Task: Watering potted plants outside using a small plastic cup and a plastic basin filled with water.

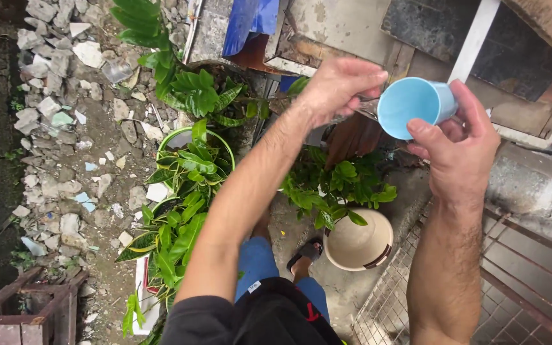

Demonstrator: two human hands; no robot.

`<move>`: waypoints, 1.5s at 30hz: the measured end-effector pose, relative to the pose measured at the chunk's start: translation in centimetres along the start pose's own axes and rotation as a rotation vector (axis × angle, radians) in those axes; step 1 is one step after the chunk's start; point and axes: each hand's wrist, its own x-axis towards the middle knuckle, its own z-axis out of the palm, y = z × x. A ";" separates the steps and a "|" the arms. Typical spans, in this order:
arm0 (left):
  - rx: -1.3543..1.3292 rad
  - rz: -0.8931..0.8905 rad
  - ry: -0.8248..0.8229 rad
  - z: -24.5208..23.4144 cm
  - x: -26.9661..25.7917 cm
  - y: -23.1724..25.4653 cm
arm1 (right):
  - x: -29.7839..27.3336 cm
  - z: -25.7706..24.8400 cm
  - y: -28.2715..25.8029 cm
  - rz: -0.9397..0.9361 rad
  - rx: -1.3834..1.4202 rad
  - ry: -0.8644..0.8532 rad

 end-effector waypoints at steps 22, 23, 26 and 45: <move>0.571 -0.043 -0.012 1.9 -1.0 2.0 | 0.3 0.2 -0.7 -0.408 -0.610 -0.018; 0.608 -0.084 0.012 1.9 -1.2 2.2 | 0.3 0.2 -0.6 -0.419 -0.618 -0.014; 0.602 -0.079 -0.006 1.2 -1.4 2.2 | 0.2 1.4 -1.3 -0.481 -0.676 -0.014; 0.542 -0.011 0.115 -5.5 -6.6 2.9 | -1.5 10.1 -3.7 -0.539 -0.765 -0.157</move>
